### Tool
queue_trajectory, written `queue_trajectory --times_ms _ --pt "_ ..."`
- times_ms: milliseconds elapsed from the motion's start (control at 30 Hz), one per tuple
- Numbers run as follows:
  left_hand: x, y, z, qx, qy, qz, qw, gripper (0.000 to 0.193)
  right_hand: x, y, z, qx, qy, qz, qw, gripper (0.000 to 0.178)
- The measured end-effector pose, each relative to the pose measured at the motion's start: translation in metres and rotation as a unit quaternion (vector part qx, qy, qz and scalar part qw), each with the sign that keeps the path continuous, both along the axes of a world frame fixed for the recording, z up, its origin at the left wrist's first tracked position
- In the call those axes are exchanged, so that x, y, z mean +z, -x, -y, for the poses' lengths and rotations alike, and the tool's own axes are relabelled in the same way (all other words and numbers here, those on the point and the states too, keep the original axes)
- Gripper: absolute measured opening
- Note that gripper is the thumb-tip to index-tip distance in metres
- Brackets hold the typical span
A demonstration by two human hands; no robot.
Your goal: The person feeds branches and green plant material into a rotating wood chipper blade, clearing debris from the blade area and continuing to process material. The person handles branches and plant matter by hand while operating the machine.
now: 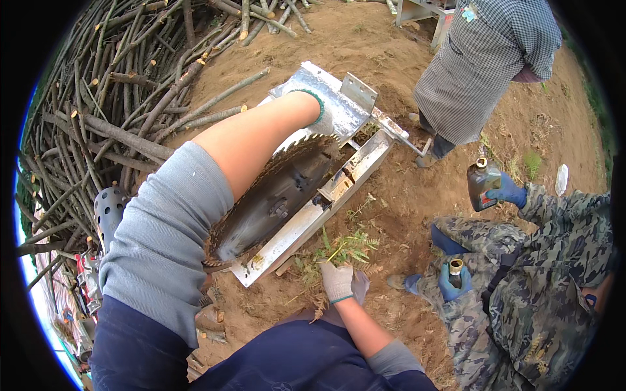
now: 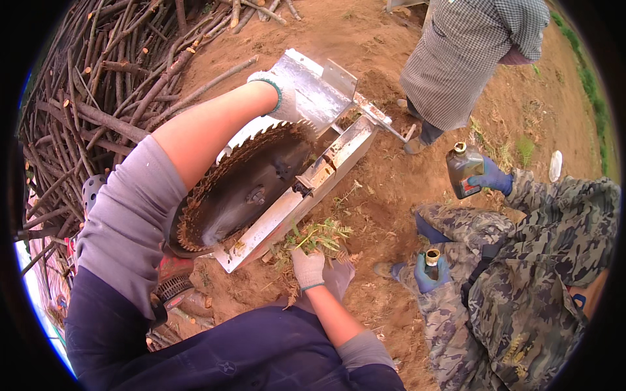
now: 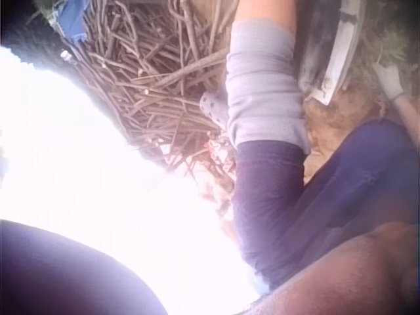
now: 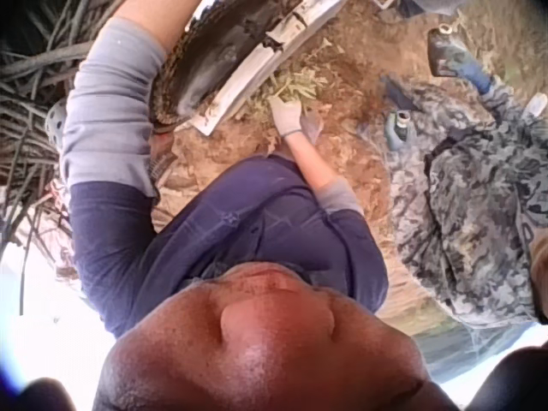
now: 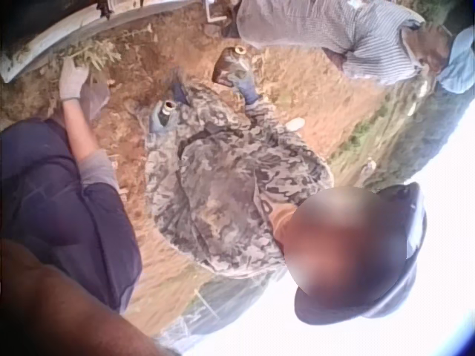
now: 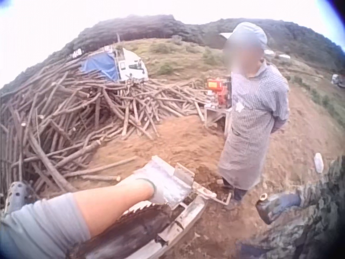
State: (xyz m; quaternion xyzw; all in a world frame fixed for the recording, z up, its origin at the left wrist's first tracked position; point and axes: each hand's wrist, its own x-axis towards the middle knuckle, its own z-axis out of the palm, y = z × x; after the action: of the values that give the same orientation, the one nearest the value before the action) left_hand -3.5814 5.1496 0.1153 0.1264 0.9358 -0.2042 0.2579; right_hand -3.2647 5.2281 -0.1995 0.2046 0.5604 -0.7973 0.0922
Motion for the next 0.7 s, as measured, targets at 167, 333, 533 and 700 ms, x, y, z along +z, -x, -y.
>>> queue_trajectory --times_ms 167,333,533,700 --pt "-0.075 0.025 -0.013 -0.043 0.019 -0.004 0.999 0.057 -0.042 -0.009 0.008 0.018 -0.042 -0.033 0.998 0.015" --pt "-0.171 -0.004 0.021 -0.115 0.113 0.132 0.978 0.057 -0.079 -0.04 0.01 0.018 -0.005 0.015 1.0 0.019" --pt "-0.173 0.005 0.05 -0.032 0.085 0.164 0.982 0.043 -0.101 -0.024 -0.009 0.079 -0.151 -0.002 0.985 0.021" --pt "-0.112 -0.041 0.074 -0.013 0.039 0.16 0.986 0.051 -0.075 0.015 0.01 0.018 -0.044 -0.022 0.999 0.021"
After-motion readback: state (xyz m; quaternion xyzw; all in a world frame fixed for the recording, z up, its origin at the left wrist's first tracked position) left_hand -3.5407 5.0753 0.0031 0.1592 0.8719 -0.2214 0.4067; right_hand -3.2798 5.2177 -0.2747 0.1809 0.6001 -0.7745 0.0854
